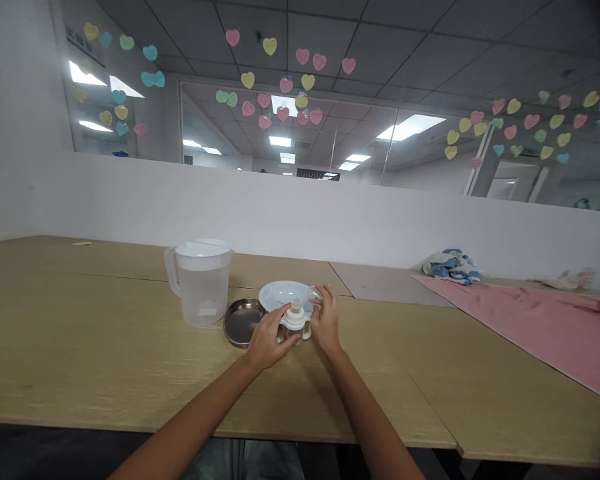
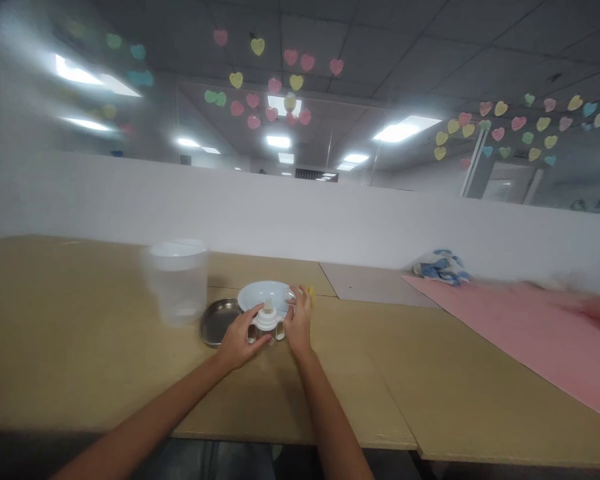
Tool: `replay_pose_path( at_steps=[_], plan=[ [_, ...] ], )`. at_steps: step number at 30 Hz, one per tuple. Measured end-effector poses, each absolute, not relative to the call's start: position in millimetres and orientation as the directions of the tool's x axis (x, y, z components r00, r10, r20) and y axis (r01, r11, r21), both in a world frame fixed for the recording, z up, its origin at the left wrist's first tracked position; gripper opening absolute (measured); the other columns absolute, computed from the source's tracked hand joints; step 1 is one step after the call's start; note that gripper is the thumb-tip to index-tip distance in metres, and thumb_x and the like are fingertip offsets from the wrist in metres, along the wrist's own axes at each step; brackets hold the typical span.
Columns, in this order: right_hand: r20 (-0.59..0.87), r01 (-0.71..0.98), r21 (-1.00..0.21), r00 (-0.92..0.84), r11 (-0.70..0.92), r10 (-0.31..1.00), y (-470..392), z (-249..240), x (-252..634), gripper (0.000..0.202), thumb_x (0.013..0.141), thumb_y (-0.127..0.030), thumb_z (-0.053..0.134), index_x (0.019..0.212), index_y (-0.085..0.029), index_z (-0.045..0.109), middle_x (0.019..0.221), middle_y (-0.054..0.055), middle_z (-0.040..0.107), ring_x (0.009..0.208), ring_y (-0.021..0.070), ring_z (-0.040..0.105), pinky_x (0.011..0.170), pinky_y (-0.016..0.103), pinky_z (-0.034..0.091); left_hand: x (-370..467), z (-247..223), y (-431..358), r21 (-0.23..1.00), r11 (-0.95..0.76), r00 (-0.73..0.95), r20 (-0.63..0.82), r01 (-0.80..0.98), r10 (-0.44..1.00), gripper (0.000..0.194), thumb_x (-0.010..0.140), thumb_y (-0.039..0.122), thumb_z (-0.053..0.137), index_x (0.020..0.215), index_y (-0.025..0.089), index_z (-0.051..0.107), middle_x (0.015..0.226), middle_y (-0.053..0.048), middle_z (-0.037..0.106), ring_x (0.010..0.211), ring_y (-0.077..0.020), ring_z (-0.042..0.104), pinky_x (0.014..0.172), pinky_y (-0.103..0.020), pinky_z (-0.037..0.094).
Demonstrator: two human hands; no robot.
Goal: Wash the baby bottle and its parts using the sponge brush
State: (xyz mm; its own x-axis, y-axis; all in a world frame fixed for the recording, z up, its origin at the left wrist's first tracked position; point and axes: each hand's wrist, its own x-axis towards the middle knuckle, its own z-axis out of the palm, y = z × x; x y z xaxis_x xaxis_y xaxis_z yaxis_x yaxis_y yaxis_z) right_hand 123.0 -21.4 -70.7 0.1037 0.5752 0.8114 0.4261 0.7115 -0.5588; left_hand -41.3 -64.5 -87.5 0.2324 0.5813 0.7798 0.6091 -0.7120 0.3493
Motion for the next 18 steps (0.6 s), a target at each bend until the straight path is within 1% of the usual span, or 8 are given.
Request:
replay_pose_path(
  at_steps=[4, 6, 8, 10, 13, 15, 16, 18],
  plan=[
    [0.743, 0.257, -0.668, 0.178, 0.699, 0.645, -18.3, -71.4, 121.5, 0.049, 0.077, -0.023, 0.049, 0.125, -0.02, 0.037, 0.127, 0.015, 0.039, 0.081, 0.0158, 0.064, 0.08, 0.036, 0.052, -41.9, -86.8, -65.2, 0.32, -0.706, 0.218, 0.801, 0.632, 0.558, 0.059, 0.077, 0.039, 0.061, 0.128, 0.016, 0.04, 0.123, -0.013, 0.056, 0.111, -0.0255, 0.054, 0.093, -0.04, 0.043],
    [0.691, 0.188, -0.723, 0.187, 0.665, 0.699, -16.1, -72.2, 121.2, 0.056, 0.074, -0.027, 0.056, 0.125, -0.021, 0.035, 0.123, 0.015, 0.044, 0.081, 0.0168, 0.065, 0.075, 0.034, 0.053, -42.4, -86.7, -65.2, 0.313, -0.706, 0.218, 0.804, 0.635, 0.553, 0.059, 0.077, 0.039, 0.061, 0.127, 0.016, 0.04, 0.122, -0.013, 0.056, 0.11, -0.0254, 0.054, 0.093, -0.04, 0.043],
    [0.66, 0.145, -0.751, 0.179, 0.644, 0.73, -14.8, -72.2, 121.4, 0.064, 0.067, -0.029, 0.063, 0.125, -0.02, 0.035, 0.116, 0.013, 0.05, 0.08, 0.0177, 0.065, 0.073, 0.034, 0.054, -42.8, -86.8, -65.0, 0.31, -0.707, 0.221, 0.804, 0.636, 0.552, 0.059, 0.078, 0.04, 0.06, 0.127, 0.016, 0.04, 0.122, -0.013, 0.057, 0.11, -0.0254, 0.054, 0.093, -0.04, 0.043],
    [0.66, 0.155, -0.751, 0.159, 0.641, 0.734, -14.7, -71.2, 122.3, 0.066, 0.064, -0.031, 0.066, 0.123, -0.019, 0.039, 0.112, 0.012, 0.055, 0.08, 0.0181, 0.064, 0.073, 0.035, 0.053, -43.1, -87.0, -64.9, 0.313, -0.708, 0.222, 0.802, 0.633, 0.554, 0.059, 0.078, 0.041, 0.06, 0.127, 0.016, 0.04, 0.122, -0.013, 0.057, 0.11, -0.0252, 0.054, 0.093, -0.04, 0.043],
    [0.686, 0.288, -0.715, 0.114, 0.637, 0.718, -15.1, -69.5, 125.5, 0.049, 0.065, -0.034, 0.065, 0.11, -0.017, 0.053, 0.107, 0.011, 0.061, 0.081, 0.0194, 0.061, 0.079, 0.039, 0.05, -43.0, -86.6, -65.4, 0.326, -0.709, 0.215, 0.801, 0.625, 0.558, 0.058, 0.078, 0.04, 0.059, 0.127, 0.016, 0.041, 0.121, -0.013, 0.057, 0.11, -0.025, 0.054, 0.093, -0.039, 0.044],
    [0.684, 0.35, -0.701, 0.087, 0.621, 0.724, -13.8, -70.1, 128.0, 0.04, 0.067, -0.036, 0.065, 0.101, -0.017, 0.06, 0.102, 0.01, 0.064, 0.082, 0.0206, 0.061, 0.079, 0.04, 0.05, -42.9, -86.0, -66.0, 0.336, -0.71, 0.212, 0.799, 0.619, 0.563, 0.057, 0.078, 0.039, 0.059, 0.127, 0.016, 0.041, 0.122, -0.013, 0.057, 0.111, -0.0252, 0.054, 0.093, -0.04, 0.044],
    [0.677, 0.35, -0.706, 0.076, 0.616, 0.732, -12.6, -71.1, 129.0, 0.038, 0.067, -0.037, 0.064, 0.099, -0.017, 0.062, 0.102, 0.011, 0.064, 0.08, 0.0206, 0.061, 0.077, 0.04, 0.051, -42.8, -85.7, -66.3, 0.342, -0.71, 0.211, 0.796, 0.616, 0.567, 0.057, 0.078, 0.039, 0.059, 0.127, 0.016, 0.041, 0.122, -0.013, 0.056, 0.111, -0.0254, 0.054, 0.094, -0.04, 0.044],
    [0.659, 0.309, -0.725, 0.052, 0.615, 0.751, -9.2, -73.9, 130.5, 0.038, 0.069, -0.039, 0.063, 0.1, -0.017, 0.063, 0.109, 0.013, 0.062, 0.074, 0.0191, 0.063, 0.072, 0.038, 0.053, -42.6, -85.5, -66.5, 0.355, -0.709, 0.211, 0.789, 0.61, 0.576, 0.058, 0.078, 0.039, 0.059, 0.128, 0.017, 0.04, 0.122, -0.013, 0.056, 0.111, -0.0257, 0.053, 0.094, -0.041, 0.043]
  ],
)
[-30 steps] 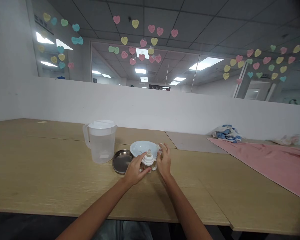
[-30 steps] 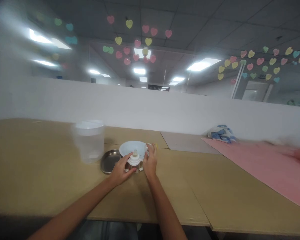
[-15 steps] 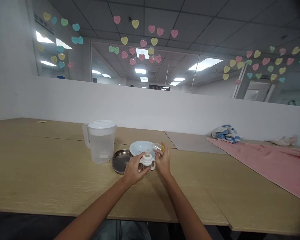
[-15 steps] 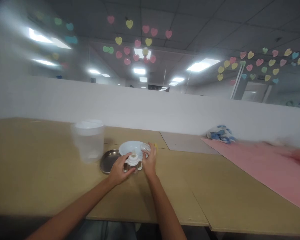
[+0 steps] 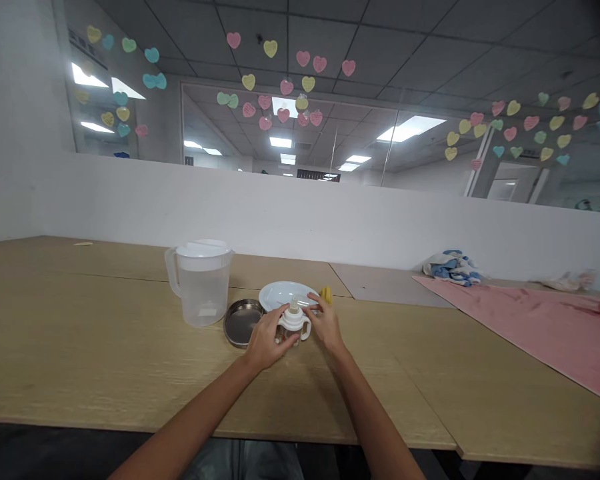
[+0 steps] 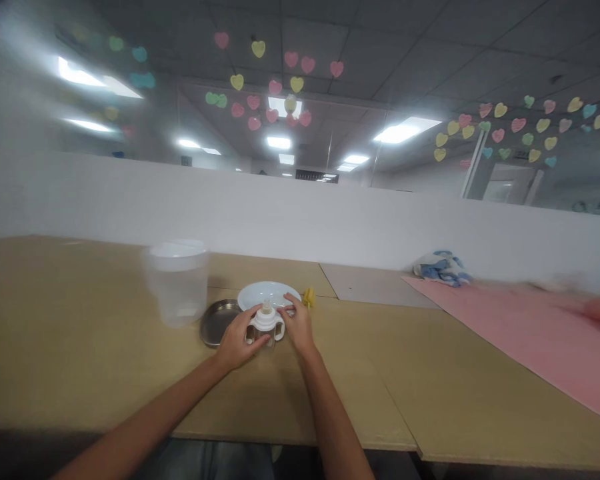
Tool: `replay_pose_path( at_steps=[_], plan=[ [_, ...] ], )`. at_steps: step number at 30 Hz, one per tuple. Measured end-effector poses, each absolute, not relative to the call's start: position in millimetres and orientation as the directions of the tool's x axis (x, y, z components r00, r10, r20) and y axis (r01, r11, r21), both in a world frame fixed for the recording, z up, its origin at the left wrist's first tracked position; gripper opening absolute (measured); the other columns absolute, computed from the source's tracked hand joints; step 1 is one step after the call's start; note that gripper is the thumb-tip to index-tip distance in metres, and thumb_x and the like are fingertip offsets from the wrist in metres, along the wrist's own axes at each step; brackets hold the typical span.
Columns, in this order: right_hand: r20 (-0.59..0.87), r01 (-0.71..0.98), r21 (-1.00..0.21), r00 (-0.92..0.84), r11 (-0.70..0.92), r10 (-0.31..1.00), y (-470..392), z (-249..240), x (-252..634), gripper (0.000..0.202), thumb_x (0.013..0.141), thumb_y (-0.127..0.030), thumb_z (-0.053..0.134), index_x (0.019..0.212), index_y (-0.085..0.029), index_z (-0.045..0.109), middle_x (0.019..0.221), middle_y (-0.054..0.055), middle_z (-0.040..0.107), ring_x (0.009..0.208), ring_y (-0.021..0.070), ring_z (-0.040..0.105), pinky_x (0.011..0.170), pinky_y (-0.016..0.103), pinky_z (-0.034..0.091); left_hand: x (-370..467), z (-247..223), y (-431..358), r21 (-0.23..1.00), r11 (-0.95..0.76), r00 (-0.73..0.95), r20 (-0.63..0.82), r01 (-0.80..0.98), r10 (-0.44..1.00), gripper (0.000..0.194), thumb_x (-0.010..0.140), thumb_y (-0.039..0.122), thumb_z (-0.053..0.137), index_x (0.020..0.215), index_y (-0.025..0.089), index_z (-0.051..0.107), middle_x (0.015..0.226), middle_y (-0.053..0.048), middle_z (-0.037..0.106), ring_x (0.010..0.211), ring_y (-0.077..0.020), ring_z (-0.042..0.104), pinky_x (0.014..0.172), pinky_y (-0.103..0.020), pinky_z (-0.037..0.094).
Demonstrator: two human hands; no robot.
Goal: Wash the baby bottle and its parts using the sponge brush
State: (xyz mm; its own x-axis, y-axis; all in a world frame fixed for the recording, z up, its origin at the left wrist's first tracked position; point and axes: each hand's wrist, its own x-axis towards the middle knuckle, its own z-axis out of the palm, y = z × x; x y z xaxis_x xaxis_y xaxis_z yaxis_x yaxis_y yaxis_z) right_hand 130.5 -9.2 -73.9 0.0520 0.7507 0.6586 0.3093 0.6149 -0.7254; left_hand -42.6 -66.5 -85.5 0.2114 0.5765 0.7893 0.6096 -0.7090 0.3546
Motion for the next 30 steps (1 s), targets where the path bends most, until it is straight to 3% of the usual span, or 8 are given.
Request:
replay_pose_path(
  at_steps=[5, 10, 13, 19, 23, 27, 30],
  plan=[
    [0.646, 0.219, -0.743, -0.013, 0.633, 0.763, -3.2, -79.2, 132.4, 0.037, 0.07, -0.037, 0.062, 0.1, -0.015, 0.064, 0.119, 0.016, 0.055, 0.069, 0.0158, 0.065, 0.07, 0.034, 0.054, -42.6, -86.2, -66.3, 0.372, -0.716, 0.214, 0.784, 0.591, 0.583, 0.058, 0.078, 0.038, 0.059, 0.129, 0.017, 0.039, 0.124, -0.013, 0.055, 0.113, -0.0255, 0.052, 0.095, -0.042, 0.042],
    [0.633, 0.225, -0.733, -0.123, 0.643, 0.764, -3.7, -79.7, 133.7, 0.036, 0.076, -0.028, 0.053, 0.107, -0.015, 0.062, 0.083, 0.007, 0.065, 0.073, 0.0169, 0.064, 0.074, 0.034, 0.052, -42.8, -85.2, -67.5, 0.387, -0.706, 0.212, 0.771, 0.594, 0.6, 0.058, 0.079, 0.038, 0.058, 0.129, 0.016, 0.038, 0.125, -0.014, 0.054, 0.114, -0.0254, 0.051, 0.096, -0.041, 0.042],
    [0.623, 0.219, -0.738, -0.144, 0.638, 0.769, -5.2, -79.9, 133.3, 0.042, 0.079, -0.029, 0.049, 0.118, -0.014, 0.054, 0.078, 0.004, 0.065, 0.076, 0.017, 0.063, 0.076, 0.035, 0.05, -42.8, -84.7, -67.8, 0.39, -0.702, 0.216, 0.764, 0.596, 0.608, 0.058, 0.08, 0.039, 0.058, 0.129, 0.016, 0.038, 0.125, -0.014, 0.054, 0.114, -0.0253, 0.051, 0.095, -0.042, 0.042],
    [0.658, 0.39, -0.658, -0.12, 0.645, 0.744, -17.4, -73.8, 129.6, 0.04, 0.091, -0.041, 0.034, 0.116, -0.019, 0.054, 0.079, 0.005, 0.066, 0.078, 0.0191, 0.062, 0.083, 0.04, 0.046, -43.0, -85.4, -67.7, 0.39, -0.709, 0.213, 0.77, 0.588, 0.601, 0.058, 0.08, 0.038, 0.057, 0.13, 0.017, 0.038, 0.126, -0.013, 0.053, 0.114, -0.0251, 0.052, 0.095, -0.041, 0.042],
    [0.689, 0.514, -0.559, -0.15, 0.651, 0.709, -29.2, -68.8, 126.7, 0.038, 0.093, -0.04, 0.029, 0.114, -0.022, 0.055, 0.084, 0.003, 0.067, 0.087, 0.0194, 0.061, 0.101, 0.048, 0.028, -42.9, -84.2, -68.8, 0.402, -0.711, 0.212, 0.767, 0.577, 0.605, 0.059, 0.079, 0.038, 0.059, 0.13, 0.018, 0.038, 0.127, -0.013, 0.053, 0.114, -0.0252, 0.051, 0.096, -0.041, 0.042],
    [0.734, 0.539, -0.452, -0.227, 0.71, 0.64, -36.1, -67.9, 120.9, 0.032, 0.09, -0.041, 0.038, 0.105, -0.022, 0.058, 0.095, 0.004, 0.066, 0.095, 0.0201, 0.058, 0.105, 0.05, 0.019, -42.5, -86.0, -67.1, 0.41, -0.707, 0.211, 0.761, 0.576, 0.613, 0.059, 0.078, 0.034, 0.059, 0.13, 0.018, 0.036, 0.127, -0.013, 0.052, 0.115, -0.0251, 0.051, 0.096, -0.042, 0.042],
    [0.778, 0.546, -0.402, -0.22, 0.735, 0.588, -38.9, -67.6, 113.8, 0.031, 0.08, -0.045, 0.055, 0.096, -0.019, 0.058, 0.094, 0.007, 0.063, 0.093, 0.0226, 0.055, 0.095, 0.044, 0.033, -42.7, -89.8, -64.4, 0.439, -0.704, 0.199, 0.752, 0.558, 0.628, 0.062, 0.078, 0.032, 0.059, 0.133, 0.018, 0.033, 0.126, -0.014, 0.052, 0.114, -0.025, 0.051, 0.095, -0.042, 0.042]
  ],
)
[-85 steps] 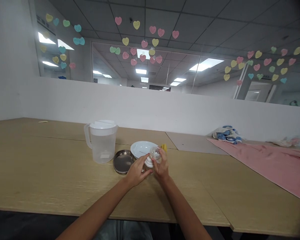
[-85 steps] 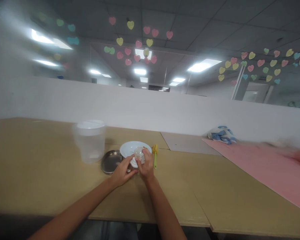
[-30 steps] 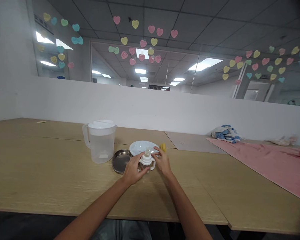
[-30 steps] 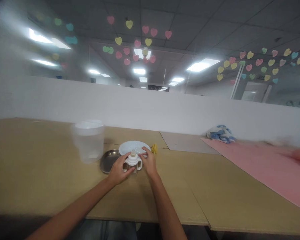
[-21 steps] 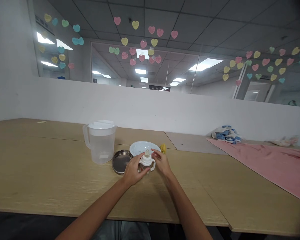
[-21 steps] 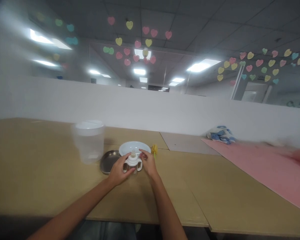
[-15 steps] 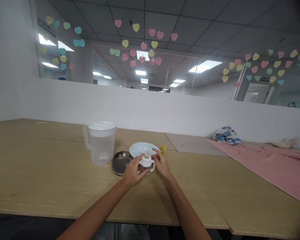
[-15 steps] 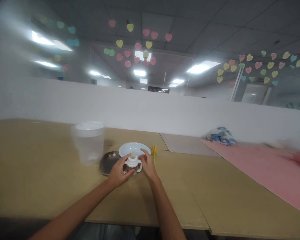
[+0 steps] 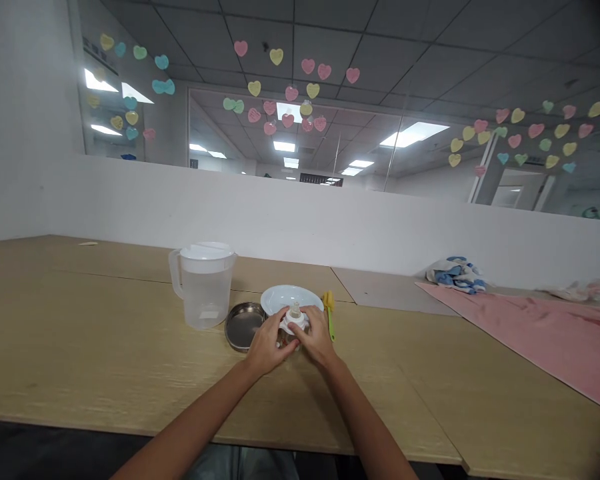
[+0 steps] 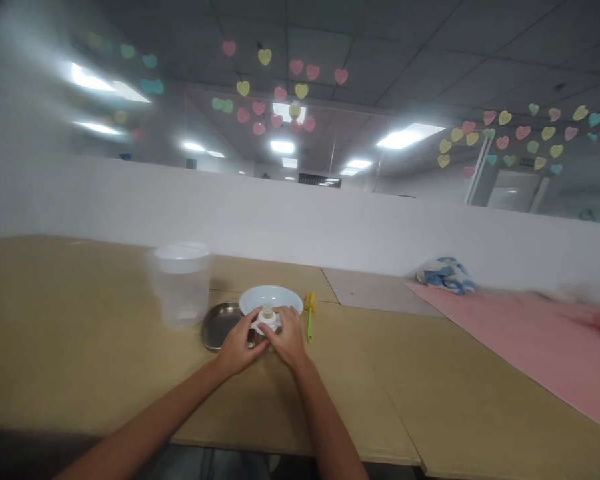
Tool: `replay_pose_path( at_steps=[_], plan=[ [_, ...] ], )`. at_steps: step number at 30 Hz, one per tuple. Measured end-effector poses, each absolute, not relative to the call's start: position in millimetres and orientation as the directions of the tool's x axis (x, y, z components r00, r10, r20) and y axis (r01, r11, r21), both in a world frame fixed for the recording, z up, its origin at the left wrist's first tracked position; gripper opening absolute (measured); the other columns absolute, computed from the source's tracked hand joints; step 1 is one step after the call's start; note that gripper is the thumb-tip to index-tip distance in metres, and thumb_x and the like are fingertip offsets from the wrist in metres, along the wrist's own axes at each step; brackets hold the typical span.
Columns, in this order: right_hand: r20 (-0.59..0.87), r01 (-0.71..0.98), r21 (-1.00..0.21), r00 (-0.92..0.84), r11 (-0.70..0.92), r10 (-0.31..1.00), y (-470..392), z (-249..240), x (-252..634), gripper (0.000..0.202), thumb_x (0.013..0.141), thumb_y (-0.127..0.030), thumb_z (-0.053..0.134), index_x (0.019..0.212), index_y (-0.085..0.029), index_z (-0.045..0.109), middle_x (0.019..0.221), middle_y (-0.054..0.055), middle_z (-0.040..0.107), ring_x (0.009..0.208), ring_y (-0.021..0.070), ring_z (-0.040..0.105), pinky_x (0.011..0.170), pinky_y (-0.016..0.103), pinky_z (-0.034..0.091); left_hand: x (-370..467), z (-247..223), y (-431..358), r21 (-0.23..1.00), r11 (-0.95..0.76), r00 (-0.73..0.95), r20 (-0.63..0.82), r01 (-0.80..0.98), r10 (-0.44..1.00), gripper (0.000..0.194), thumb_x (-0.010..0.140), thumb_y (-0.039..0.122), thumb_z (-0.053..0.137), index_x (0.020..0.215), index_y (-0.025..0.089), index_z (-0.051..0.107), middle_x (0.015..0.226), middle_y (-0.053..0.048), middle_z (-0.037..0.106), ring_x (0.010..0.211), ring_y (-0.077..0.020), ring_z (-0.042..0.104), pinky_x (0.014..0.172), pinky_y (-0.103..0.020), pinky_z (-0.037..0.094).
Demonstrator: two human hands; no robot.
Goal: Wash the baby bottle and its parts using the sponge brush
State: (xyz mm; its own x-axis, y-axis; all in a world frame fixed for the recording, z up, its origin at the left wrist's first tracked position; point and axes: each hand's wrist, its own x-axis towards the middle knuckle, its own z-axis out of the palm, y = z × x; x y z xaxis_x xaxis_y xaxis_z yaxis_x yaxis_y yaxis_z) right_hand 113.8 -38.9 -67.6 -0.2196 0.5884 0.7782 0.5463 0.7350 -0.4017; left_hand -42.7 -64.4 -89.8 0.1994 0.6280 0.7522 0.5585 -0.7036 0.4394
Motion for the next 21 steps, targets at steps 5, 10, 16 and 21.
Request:
replay_pose_path(
  at_steps=[5, 10, 16, 21],
  plan=[
    [0.787, 0.493, -0.424, -0.214, 0.76, 0.578, -44.4, -61.1, 108.1, 0.027, 0.08, -0.042, 0.055, 0.091, -0.018, 0.059, 0.09, 0.005, 0.057, 0.087, 0.02, 0.054, 0.08, 0.034, 0.042, -43.7, -92.3, -64.3, 0.504, -0.695, 0.201, 0.717, 0.513, 0.668, 0.069, 0.08, 0.035, 0.056, 0.138, 0.016, 0.023, 0.125, -0.016, 0.051, 0.112, -0.0251, 0.052, 0.092, -0.041, 0.044],
    [0.73, 0.373, -0.493, -0.315, 0.786, 0.607, -47.5, -56.5, 108.9, 0.027, 0.086, -0.039, 0.046, 0.092, -0.018, 0.062, 0.088, 0.004, 0.057, 0.085, 0.0184, 0.055, 0.078, 0.032, 0.044, -44.7, -90.6, -67.2, 0.528, -0.684, 0.211, 0.693, 0.503, 0.69, 0.072, 0.082, 0.036, 0.055, 0.141, 0.016, 0.017, 0.123, -0.016, 0.052, 0.112, -0.0252, 0.051, 0.092, -0.041, 0.043],
    [0.817, 0.445, -0.458, -0.131, 0.77, 0.562, -27.2, -69.7, 128.2, 0.039, 0.087, -0.039, 0.042, 0.119, -0.02, 0.052, 0.112, 0.008, 0.055, 0.103, 0.022, 0.051, 0.091, 0.04, 0.039, -45.4, -94.6, -64.5, 0.535, -0.689, 0.208, 0.695, 0.489, 0.688, 0.073, 0.084, 0.038, 0.052, 0.142, 0.019, 0.012, 0.126, -0.014, 0.05, 0.112, -0.0241, 0.051, 0.092, -0.04, 0.043],
    [0.837, 0.547, -0.478, 0.045, 0.687, 0.546, -21.6, -73.6, 142.5, 0.039, 0.091, -0.038, 0.031, 0.112, -0.018, 0.056, 0.102, 0.009, 0.06, 0.097, 0.0217, 0.053, 0.088, 0.041, 0.041, -45.5, -96.4, -63.5, 0.522, -0.694, 0.211, 0.703, 0.496, 0.679, 0.072, 0.083, 0.038, 0.053, 0.141, 0.015, 0.017, 0.128, -0.016, 0.049, 0.116, -0.026, 0.048, 0.096, -0.042, 0.04]
  ],
)
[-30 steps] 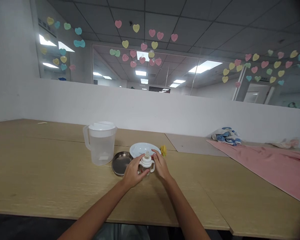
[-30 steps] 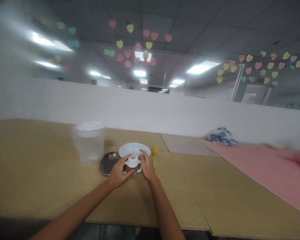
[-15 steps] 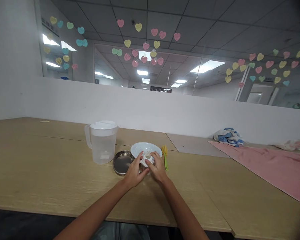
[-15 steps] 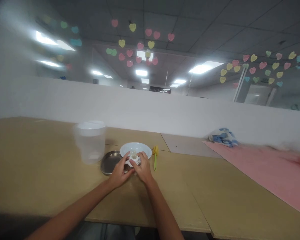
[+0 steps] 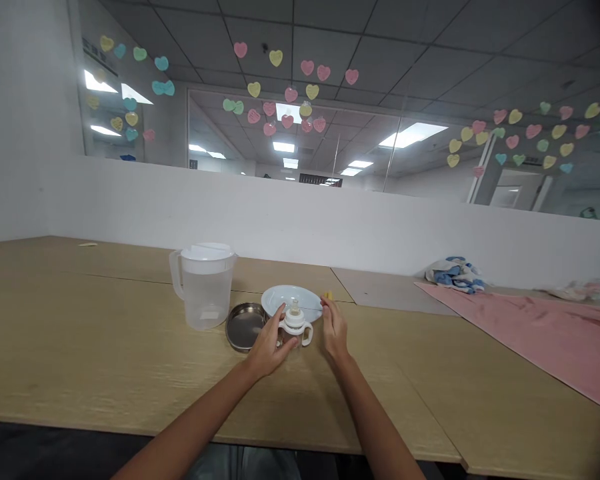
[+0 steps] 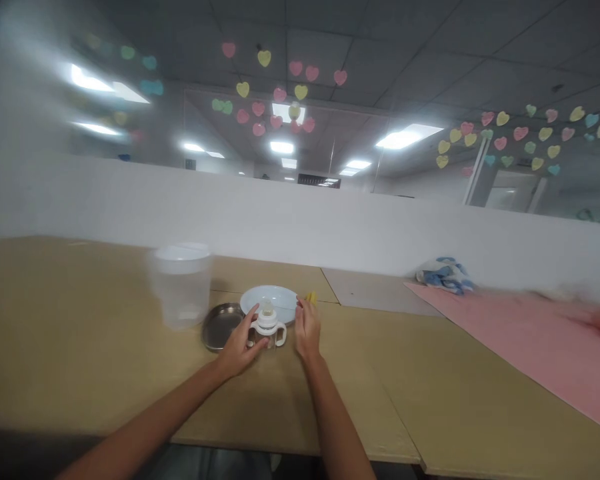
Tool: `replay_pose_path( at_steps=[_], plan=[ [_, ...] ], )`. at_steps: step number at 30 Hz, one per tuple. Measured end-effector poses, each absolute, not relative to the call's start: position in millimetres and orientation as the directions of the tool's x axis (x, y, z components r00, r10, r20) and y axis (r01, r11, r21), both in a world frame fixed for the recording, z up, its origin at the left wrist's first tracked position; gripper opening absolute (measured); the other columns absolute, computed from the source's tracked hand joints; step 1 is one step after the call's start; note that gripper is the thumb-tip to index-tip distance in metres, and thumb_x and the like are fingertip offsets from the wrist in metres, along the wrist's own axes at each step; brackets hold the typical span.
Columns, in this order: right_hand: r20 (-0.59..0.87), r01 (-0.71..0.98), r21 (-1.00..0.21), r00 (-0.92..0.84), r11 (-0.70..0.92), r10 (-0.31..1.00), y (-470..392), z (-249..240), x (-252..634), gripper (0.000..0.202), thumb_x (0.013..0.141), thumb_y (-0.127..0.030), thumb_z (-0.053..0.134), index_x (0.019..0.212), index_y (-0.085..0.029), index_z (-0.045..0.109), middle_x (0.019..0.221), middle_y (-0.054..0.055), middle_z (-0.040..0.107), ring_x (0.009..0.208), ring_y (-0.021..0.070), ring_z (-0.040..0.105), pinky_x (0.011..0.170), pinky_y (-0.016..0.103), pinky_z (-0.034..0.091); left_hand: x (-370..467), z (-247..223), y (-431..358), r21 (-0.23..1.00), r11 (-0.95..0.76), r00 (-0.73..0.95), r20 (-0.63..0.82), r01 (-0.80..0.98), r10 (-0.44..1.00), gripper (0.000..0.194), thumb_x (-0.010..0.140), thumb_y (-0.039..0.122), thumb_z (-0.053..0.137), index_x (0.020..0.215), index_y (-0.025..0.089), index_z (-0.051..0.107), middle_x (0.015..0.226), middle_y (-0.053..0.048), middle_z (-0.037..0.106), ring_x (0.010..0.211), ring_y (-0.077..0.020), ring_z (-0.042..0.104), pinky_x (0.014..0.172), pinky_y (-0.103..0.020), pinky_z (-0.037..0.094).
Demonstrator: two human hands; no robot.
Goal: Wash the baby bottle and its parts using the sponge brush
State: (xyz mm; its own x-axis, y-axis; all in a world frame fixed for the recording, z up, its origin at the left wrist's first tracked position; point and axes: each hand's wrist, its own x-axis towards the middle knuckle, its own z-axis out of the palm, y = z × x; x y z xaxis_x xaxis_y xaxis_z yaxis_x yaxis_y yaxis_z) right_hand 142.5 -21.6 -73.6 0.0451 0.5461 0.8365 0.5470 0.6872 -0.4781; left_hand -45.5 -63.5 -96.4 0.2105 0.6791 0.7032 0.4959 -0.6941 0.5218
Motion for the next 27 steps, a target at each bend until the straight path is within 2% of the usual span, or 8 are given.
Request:
replay_pose_path(
  at_steps=[2, 5, 7, 11, 13, 15, 20, 27],
  plan=[
    [0.856, 0.569, -0.398, -0.051, 0.719, 0.514, -28.0, -72.0, 135.9, 0.039, 0.089, -0.04, 0.037, 0.115, -0.017, 0.054, 0.099, 0.008, 0.062, 0.096, 0.022, 0.055, 0.089, 0.042, 0.04, -45.3, -96.0, -64.0, 0.517, -0.7, 0.215, 0.707, 0.492, 0.674, 0.072, 0.083, 0.037, 0.053, 0.141, 0.015, 0.017, 0.128, -0.016, 0.049, 0.116, -0.0259, 0.048, 0.096, -0.041, 0.04],
    [0.858, 0.589, -0.224, -0.259, 0.776, 0.444, -37.3, -70.3, 120.6, 0.043, 0.083, -0.041, 0.049, 0.119, -0.017, 0.053, 0.106, 0.009, 0.063, 0.101, 0.0238, 0.055, 0.097, 0.046, 0.034, -45.0, -95.6, -64.6, 0.512, -0.704, 0.219, 0.71, 0.492, 0.669, 0.069, 0.084, 0.036, 0.051, 0.141, 0.016, 0.017, 0.128, -0.016, 0.049, 0.116, -0.0249, 0.049, 0.096, -0.041, 0.041],
    [0.855, 0.592, -0.18, -0.3, 0.786, 0.423, -39.0, -70.1, 115.3, 0.04, 0.085, -0.036, 0.046, 0.12, -0.018, 0.053, 0.111, 0.01, 0.062, 0.104, 0.0237, 0.054, 0.099, 0.046, 0.033, -45.0, -95.7, -64.3, 0.51, -0.707, 0.22, 0.712, 0.49, 0.666, 0.069, 0.084, 0.035, 0.051, 0.141, 0.016, 0.017, 0.128, -0.016, 0.049, 0.116, -0.0244, 0.049, 0.096, -0.04, 0.041],
    [0.886, 0.574, -0.246, -0.194, 0.781, 0.422, -34.5, -70.0, 123.2, 0.037, 0.089, -0.027, 0.033, 0.117, -0.018, 0.055, 0.103, 0.008, 0.065, 0.096, 0.021, 0.058, 0.095, 0.046, 0.037, -45.1, -96.0, -63.1, 0.497, -0.72, 0.229, 0.722, 0.485, 0.653, 0.069, 0.084, 0.035, 0.052, 0.14, 0.015, 0.018, 0.131, -0.016, 0.046, 0.119, -0.025, 0.046, 0.098, -0.041, 0.039],
    [0.881, 0.566, -0.314, -0.126, 0.763, 0.456, -33.7, -69.1, 128.9, 0.036, 0.089, -0.029, 0.034, 0.113, -0.017, 0.058, 0.094, 0.008, 0.066, 0.091, 0.021, 0.059, 0.09, 0.044, 0.04, -45.2, -95.8, -63.2, 0.496, -0.717, 0.229, 0.721, 0.489, 0.654, 0.069, 0.084, 0.036, 0.052, 0.14, 0.014, 0.018, 0.134, -0.017, 0.044, 0.121, -0.0255, 0.044, 0.099, -0.041, 0.038],
    [0.853, 0.554, -0.346, -0.15, 0.757, 0.499, -35.8, -67.6, 129.9, 0.035, 0.089, -0.035, 0.038, 0.111, -0.017, 0.059, 0.092, 0.008, 0.066, 0.09, 0.0216, 0.059, 0.085, 0.041, 0.043, -45.3, -95.2, -63.7, 0.505, -0.71, 0.23, 0.711, 0.491, 0.664, 0.069, 0.084, 0.036, 0.051, 0.14, 0.014, 0.019, 0.135, -0.017, 0.042, 0.122, -0.0255, 0.044, 0.098, -0.04, 0.039],
    [0.803, 0.522, -0.278, -0.334, 0.807, 0.493, -46.6, -64.2, 114.6, 0.036, 0.083, -0.041, 0.051, 0.108, -0.017, 0.058, 0.103, 0.009, 0.064, 0.096, 0.0234, 0.057, 0.085, 0.039, 0.044, -46.0, -94.0, -64.3, 0.519, -0.705, 0.243, 0.694, 0.484, 0.677, 0.068, 0.085, 0.033, 0.049, 0.141, 0.014, 0.016, 0.132, -0.016, 0.045, 0.118, -0.0249, 0.047, 0.096, -0.041, 0.04],
    [0.92, 0.569, -0.252, -0.109, 0.782, 0.376, -43.4, -72.5, 110.8, 0.035, 0.081, -0.033, 0.052, 0.111, -0.015, 0.051, 0.098, 0.012, 0.062, 0.089, 0.0235, 0.06, 0.077, 0.038, 0.05, -45.6, -95.0, -62.6, 0.509, -0.705, 0.237, 0.701, 0.494, 0.672, 0.069, 0.084, 0.036, 0.051, 0.14, 0.015, 0.018, 0.124, -0.014, 0.051, 0.112, -0.0236, 0.05, 0.092, -0.038, 0.044]
  ],
)
